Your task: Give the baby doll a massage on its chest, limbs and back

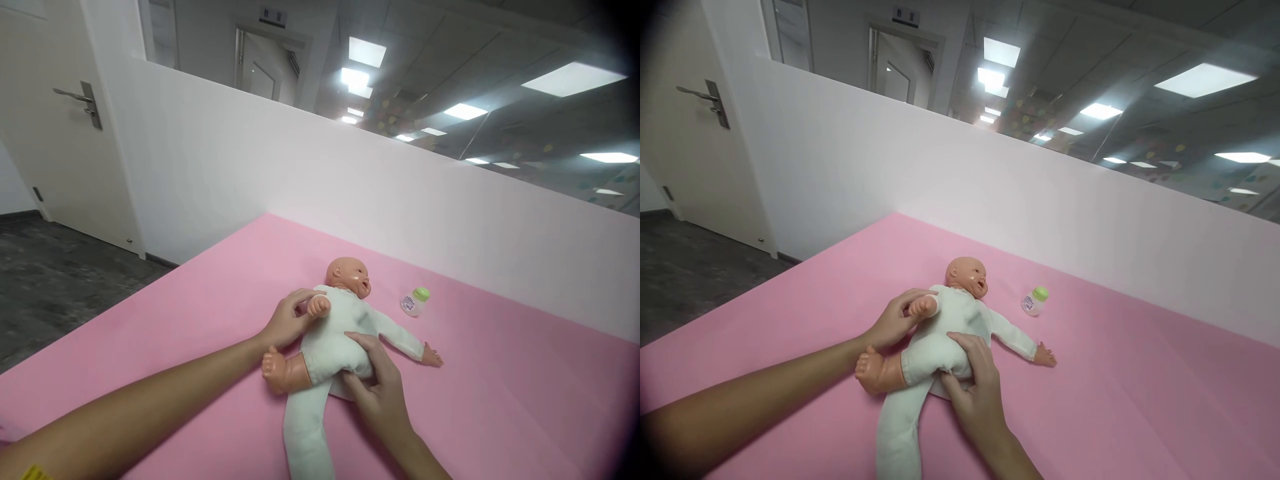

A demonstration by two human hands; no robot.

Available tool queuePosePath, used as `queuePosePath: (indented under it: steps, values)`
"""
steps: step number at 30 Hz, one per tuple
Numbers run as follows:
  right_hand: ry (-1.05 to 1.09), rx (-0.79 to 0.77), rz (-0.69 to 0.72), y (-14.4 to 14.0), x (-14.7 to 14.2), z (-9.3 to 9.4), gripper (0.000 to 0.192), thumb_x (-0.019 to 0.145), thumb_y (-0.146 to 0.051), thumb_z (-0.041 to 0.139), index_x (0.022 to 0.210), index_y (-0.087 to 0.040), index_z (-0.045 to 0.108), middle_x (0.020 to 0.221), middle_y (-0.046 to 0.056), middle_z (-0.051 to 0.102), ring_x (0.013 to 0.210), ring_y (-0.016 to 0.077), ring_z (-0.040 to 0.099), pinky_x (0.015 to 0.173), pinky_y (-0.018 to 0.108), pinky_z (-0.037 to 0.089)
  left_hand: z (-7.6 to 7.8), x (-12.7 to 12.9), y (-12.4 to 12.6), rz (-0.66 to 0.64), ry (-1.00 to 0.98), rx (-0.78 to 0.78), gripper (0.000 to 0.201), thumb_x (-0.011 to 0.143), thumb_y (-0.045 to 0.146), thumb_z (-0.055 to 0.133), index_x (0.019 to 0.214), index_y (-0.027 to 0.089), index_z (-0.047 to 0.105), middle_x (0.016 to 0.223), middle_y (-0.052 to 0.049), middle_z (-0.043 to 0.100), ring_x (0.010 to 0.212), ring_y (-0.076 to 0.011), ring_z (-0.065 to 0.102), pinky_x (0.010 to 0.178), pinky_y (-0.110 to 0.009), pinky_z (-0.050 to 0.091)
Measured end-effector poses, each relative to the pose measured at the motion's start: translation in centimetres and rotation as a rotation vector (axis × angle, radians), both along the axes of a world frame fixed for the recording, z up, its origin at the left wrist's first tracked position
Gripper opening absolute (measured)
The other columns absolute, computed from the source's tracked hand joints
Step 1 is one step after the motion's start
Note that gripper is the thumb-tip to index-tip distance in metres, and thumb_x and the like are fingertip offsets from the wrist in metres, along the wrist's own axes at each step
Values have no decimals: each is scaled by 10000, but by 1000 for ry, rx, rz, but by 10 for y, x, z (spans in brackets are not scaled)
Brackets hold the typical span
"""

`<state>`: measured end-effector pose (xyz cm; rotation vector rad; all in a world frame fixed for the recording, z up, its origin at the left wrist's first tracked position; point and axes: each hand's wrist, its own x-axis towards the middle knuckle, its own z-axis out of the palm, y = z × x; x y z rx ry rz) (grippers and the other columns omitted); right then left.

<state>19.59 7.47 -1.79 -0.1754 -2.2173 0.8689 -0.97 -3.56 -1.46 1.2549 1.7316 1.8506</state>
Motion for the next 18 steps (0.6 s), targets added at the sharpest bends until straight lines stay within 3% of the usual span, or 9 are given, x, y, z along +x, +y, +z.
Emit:
queuePosePath:
  steps: [5, 9, 11, 15, 18]
  values:
    - [-42, -56, -40, -1, 1, -1, 424, 913, -295, 664, 1334, -279, 620, 1272, 77, 701, 1126, 291, 680, 926, 425, 568, 0, -4, 1, 2, 126, -18, 381, 764, 250, 792, 1144, 253, 767, 1230, -79, 676, 1087, -255, 590, 809, -321, 473]
    - [-39, -120, -45, 2, 0, 4, 507, 828, -187, 652, 1329, -256, 623, 1287, 81, 695, 1160, 298, 664, 964, 427, 550, -5, -9, 3, 44, 62, -51, 395, 776, 330, 791, 1154, 220, 756, 1132, -81, 702, 855, -191, 591, 734, -305, 467]
    - [-33, -161, -24, 6, -1, 9, 504, 749, -133, 635, 1242, -238, 659, 1199, 69, 718, 1109, 287, 673, 939, 400, 554, -8, -11, 4, 46, 33, -48, 405, 812, 379, 774, 1178, 208, 741, 1148, -92, 706, 860, -195, 613, 720, -297, 476]
    - [-38, -237, 158, 19, 2, 26, 389, 651, -127, 629, 1027, -215, 674, 983, 45, 716, 933, 254, 679, 815, 343, 566, -10, -14, 3, 31, 48, -11, 395, 857, 446, 759, 1173, 210, 734, 1240, -105, 697, 1057, -257, 653, 818, -316, 516]
    - [-144, -291, 364, 28, 10, 43, 298, 700, -166, 692, 990, -221, 652, 1027, 66, 714, 954, 257, 684, 824, 360, 573, -9, -15, 3, 46, 50, 9, 406, 855, 488, 765, 1138, 199, 725, 1208, -103, 710, 1074, -267, 658, 848, -325, 518]
